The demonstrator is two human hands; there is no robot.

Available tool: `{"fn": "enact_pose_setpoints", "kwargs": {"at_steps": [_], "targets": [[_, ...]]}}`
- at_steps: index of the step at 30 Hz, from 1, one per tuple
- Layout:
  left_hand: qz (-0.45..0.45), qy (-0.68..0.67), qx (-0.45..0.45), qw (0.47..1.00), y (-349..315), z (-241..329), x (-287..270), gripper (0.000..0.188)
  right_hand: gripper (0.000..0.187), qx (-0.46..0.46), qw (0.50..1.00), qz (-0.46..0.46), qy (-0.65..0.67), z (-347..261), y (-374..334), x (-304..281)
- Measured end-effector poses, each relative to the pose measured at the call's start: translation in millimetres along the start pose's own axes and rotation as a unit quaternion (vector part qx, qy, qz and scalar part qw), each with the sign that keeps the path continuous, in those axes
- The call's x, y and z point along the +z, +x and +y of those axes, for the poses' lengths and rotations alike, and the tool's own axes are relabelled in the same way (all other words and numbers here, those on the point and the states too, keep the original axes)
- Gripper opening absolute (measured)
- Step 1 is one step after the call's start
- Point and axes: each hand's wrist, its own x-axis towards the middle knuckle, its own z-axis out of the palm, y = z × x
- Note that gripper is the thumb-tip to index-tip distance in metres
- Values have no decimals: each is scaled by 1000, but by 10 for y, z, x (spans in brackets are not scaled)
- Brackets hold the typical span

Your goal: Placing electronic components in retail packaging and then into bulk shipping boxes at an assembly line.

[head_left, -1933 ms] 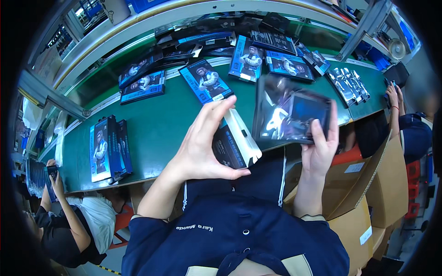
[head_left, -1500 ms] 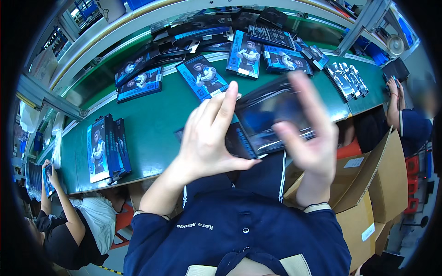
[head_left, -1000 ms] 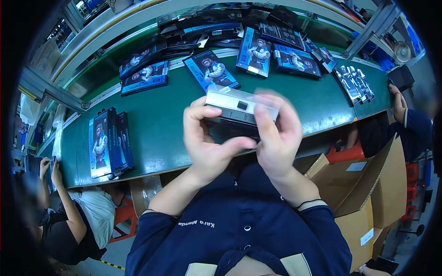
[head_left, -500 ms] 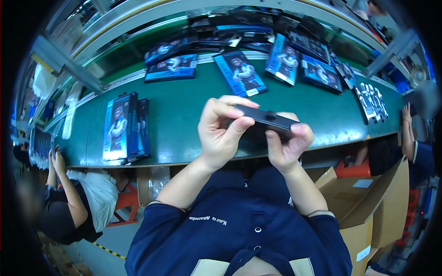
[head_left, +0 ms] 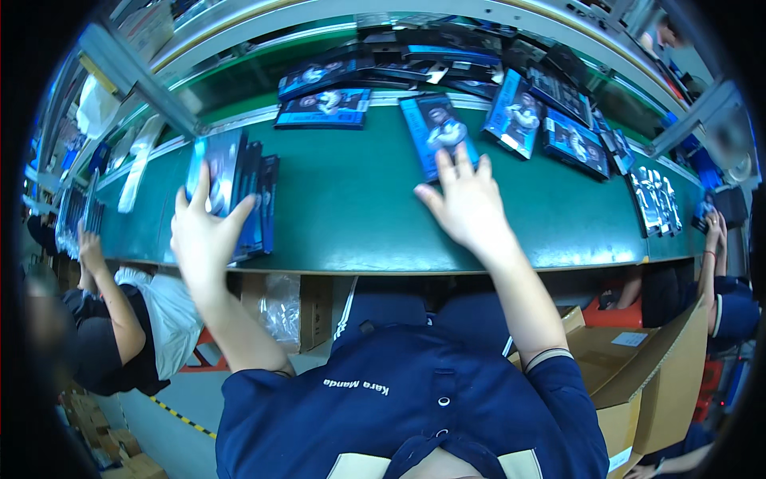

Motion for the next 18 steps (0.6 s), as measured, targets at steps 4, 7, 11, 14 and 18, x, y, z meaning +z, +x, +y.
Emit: {"fn": "enact_pose_setpoints", "kwargs": {"at_steps": [4, 7, 11, 14, 18], "targets": [[81, 309, 69, 945, 26, 174, 355, 57, 50, -210, 920, -55, 327, -71, -362, -138], [-104, 61, 285, 951, -501, 768, 789, 85, 16, -176, 868, 40, 463, 362, -447, -125], [-297, -58, 478, 825, -965, 1150, 706, 107, 13, 76, 892, 433, 105, 1864, -487, -268], [-365, -111, 566, 731, -891, 1224, 592, 89, 33, 345, 820, 410, -202, 3464, -877, -265], [-239, -156, 576, 766, -536, 1435, 220, 32, 52, 469, 854, 199, -108, 3525, -1123, -566]]}}
